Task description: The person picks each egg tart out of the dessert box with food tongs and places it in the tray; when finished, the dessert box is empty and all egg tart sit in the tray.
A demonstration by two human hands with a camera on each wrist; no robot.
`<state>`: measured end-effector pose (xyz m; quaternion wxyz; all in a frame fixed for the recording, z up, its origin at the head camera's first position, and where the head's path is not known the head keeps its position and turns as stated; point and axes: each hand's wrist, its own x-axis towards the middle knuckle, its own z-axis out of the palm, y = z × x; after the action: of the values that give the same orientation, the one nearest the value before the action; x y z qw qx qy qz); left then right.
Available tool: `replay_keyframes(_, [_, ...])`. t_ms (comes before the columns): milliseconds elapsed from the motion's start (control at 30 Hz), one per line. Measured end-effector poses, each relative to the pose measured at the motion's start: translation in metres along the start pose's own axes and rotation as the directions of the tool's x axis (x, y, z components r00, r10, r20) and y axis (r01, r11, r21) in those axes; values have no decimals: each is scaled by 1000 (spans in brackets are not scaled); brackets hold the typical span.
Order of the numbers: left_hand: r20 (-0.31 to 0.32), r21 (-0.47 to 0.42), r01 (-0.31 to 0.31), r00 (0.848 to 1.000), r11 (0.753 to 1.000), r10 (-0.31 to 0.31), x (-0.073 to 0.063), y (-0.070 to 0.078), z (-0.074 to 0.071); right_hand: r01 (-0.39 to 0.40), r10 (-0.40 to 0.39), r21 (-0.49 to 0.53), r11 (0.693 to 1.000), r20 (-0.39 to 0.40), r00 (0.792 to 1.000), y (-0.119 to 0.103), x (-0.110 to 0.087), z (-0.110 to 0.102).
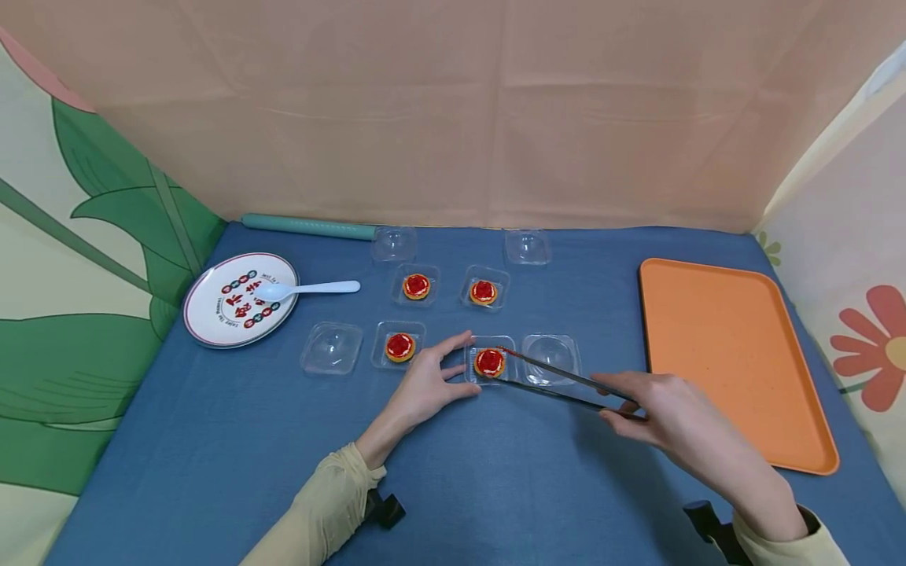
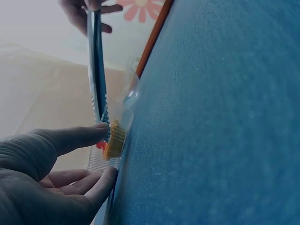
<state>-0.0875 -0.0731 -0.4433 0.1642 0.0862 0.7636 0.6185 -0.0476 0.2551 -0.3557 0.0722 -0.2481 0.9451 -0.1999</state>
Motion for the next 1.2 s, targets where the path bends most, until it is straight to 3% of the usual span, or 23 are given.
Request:
replay_keyframes(467, [-12,2,9,1000,1000,-9,-1,0,1,-61,61,16,998,-1,998,-7,6,4])
replay_keyframes(833, [-12,-3,5,1000,1000,-5,0,-1,1,-63,61,106,992,14,998,-7,7,2])
replay_keyframes(1200, [-12,5,4,1000,1000,-4,-1,-1,0,-68,65,37,997,82,995,-13,14,-9])
